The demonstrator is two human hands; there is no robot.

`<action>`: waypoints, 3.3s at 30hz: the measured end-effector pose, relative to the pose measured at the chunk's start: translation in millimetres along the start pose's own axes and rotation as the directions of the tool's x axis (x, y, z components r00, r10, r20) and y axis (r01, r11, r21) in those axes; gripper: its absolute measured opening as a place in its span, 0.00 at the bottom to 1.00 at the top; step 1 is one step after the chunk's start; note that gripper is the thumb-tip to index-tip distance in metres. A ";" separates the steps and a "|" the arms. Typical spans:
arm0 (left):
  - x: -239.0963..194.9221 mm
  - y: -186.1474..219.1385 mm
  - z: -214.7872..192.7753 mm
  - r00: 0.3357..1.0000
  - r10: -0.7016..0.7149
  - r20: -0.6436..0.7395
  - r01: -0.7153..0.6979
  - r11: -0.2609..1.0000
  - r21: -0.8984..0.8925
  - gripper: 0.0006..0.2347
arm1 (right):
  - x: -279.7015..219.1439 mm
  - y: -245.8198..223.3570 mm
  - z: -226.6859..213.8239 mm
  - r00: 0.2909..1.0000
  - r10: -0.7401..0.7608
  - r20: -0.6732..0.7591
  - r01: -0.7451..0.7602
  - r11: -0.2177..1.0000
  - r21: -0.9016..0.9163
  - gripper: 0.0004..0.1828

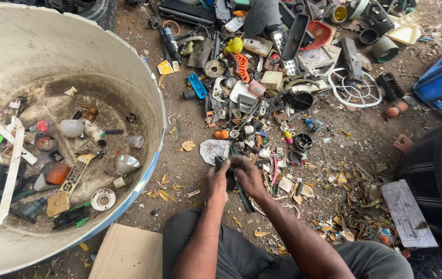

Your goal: The person sits on the ground and sorts through a pile of mixed electronic waste and debris. They pick up various items such as a remote control, plastic parts, and metal pieces, then place them into nearby bins or containers.

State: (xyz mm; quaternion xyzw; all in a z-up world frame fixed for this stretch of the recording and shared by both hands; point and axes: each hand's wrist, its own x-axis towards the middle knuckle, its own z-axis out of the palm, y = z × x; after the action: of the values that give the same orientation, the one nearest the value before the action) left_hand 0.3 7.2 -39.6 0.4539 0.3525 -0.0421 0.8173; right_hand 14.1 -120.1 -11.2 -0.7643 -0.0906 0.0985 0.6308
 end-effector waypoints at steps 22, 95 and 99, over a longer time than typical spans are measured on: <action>-16.6 19.1 12.3 0.966 0.211 -0.146 -0.212 0.977 0.010 0.11 | 117.9 -22.5 -105.7 0.909 0.411 -0.065 -0.400 0.907 0.130 0.19; -128.4 -7.6 5.2 0.880 0.211 0.426 -0.318 0.928 0.195 0.23 | -676.2 -116.6 -502.9 0.393 -0.409 -0.824 -0.900 -0.357 -0.251 0.18; -119.6 -2.1 4.6 0.882 0.206 0.424 -0.272 0.957 0.101 0.22 | -687.7 -55.1 -508.4 0.340 -0.141 -0.930 -0.877 -0.404 -0.259 0.19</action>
State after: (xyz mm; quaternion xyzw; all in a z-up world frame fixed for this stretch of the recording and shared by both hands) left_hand -87.4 -27.7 34.0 0.5382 0.1102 -0.0624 0.8332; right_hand -515.0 -771.7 161.7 -0.8365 0.4624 -0.0156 -0.2936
